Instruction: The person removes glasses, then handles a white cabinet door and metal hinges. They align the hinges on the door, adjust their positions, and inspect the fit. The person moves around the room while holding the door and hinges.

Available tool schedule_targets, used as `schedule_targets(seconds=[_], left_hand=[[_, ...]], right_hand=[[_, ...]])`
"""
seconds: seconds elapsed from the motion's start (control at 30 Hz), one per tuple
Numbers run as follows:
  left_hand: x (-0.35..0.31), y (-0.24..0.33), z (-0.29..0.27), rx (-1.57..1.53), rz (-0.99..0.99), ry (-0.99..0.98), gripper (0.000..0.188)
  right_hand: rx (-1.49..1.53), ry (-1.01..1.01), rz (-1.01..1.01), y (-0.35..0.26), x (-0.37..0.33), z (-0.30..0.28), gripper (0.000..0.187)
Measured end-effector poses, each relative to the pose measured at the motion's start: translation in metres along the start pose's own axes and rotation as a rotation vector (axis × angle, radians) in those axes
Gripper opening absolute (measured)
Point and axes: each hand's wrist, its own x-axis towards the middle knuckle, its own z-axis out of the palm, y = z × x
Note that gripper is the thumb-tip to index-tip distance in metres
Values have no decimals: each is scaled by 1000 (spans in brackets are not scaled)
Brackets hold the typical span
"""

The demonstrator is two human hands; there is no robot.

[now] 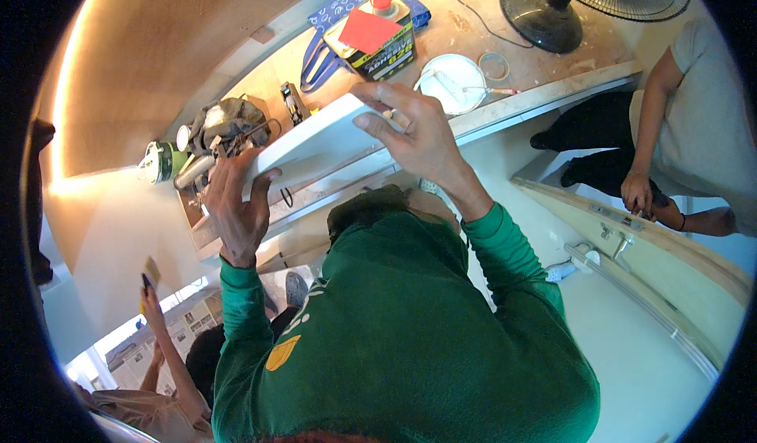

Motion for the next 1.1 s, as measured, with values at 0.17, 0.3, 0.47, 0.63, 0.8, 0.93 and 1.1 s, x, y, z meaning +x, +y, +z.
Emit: schedule_targets(seconds=[0.17, 0.3, 0.47, 0.63, 0.8, 0.93, 1.1], left_hand=[[-6, 4, 0, -39, -4, 8, 38], [4, 26, -7, -164, -121, -45, 32], [35, 51, -12, -150, 66, -126, 39], [62, 59, -3, -223, 165, -318, 48], [71, 67, 5, -274, 186, -274, 47], [73, 70, 10, -219, 221, -239, 46], [76, 71, 17, -183, 206, -191, 43]], right_hand=[[116, 18, -69, 6, -2, 6, 43], [182, 63, -116, -2, -3, 22, 37], [285, 138, -66, 0, -9, 43, 37], [208, 126, -62, 24, -15, 48, 43], [209, 109, -60, 30, -20, 49, 44], [179, 118, -93, 29, -19, 50, 43], [204, 110, -59, 31, -18, 51, 43]])
